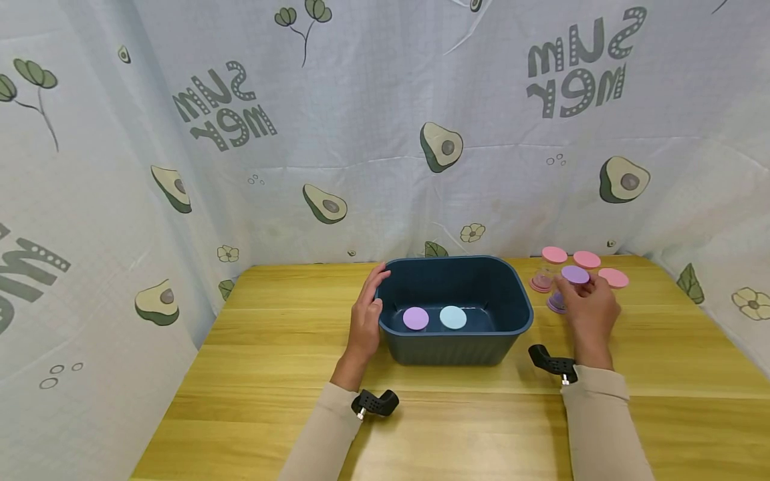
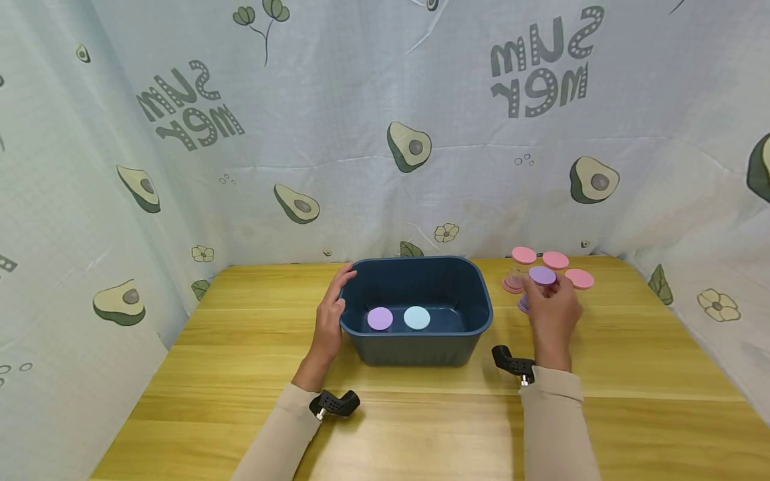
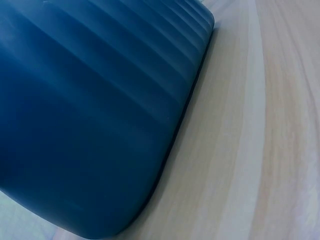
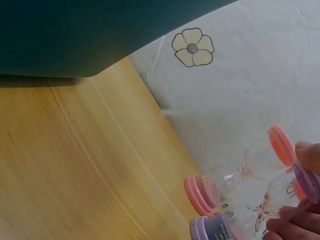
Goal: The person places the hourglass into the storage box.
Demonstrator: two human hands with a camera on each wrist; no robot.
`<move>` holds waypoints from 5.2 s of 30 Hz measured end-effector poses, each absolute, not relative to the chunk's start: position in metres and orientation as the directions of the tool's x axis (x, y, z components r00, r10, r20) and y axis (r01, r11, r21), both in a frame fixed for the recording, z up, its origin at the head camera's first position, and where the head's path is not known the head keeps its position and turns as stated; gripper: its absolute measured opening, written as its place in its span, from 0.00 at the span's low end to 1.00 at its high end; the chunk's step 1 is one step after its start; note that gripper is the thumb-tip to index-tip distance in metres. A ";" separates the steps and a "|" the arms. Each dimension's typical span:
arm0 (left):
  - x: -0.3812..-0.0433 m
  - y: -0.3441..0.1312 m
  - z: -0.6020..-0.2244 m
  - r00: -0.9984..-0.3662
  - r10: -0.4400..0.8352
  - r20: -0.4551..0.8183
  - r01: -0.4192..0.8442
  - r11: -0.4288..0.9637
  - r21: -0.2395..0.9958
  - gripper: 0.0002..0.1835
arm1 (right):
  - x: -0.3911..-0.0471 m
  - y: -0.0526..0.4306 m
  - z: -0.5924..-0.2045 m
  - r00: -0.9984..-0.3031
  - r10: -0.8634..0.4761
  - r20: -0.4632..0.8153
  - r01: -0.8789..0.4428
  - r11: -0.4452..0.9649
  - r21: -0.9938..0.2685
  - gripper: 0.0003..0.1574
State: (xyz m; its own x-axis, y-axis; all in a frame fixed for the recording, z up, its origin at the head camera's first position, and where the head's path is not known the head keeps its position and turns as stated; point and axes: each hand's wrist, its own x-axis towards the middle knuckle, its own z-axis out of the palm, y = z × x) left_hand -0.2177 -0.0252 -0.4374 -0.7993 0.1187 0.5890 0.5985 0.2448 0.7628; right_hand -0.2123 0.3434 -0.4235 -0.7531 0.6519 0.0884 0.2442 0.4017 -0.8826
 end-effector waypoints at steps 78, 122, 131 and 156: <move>-0.196 -0.017 -0.396 -0.819 0.115 0.562 0.572 0.237 0.785 0.27 | -0.216 0.347 -0.390 -0.713 0.672 0.201 0.171 0.444 -0.879 0.39; -0.214 -0.024 -0.435 -0.798 0.122 0.591 0.602 0.221 0.767 0.27 | -0.186 0.328 -0.350 -0.741 0.635 0.217 0.050 0.375 -0.926 0.38; -0.214 -0.024 -0.435 -0.798 0.122 0.590 0.600 0.236 0.764 0.28 | -0.185 0.318 -0.341 -0.759 0.593 0.268 0.004 0.416 -0.909 0.38; -0.192 -0.017 -0.391 -0.827 0.122 0.548 0.561 0.226 0.796 0.27 | -0.183 0.298 -0.322 -0.779 0.488 0.393 -0.116 0.504 -0.856 0.34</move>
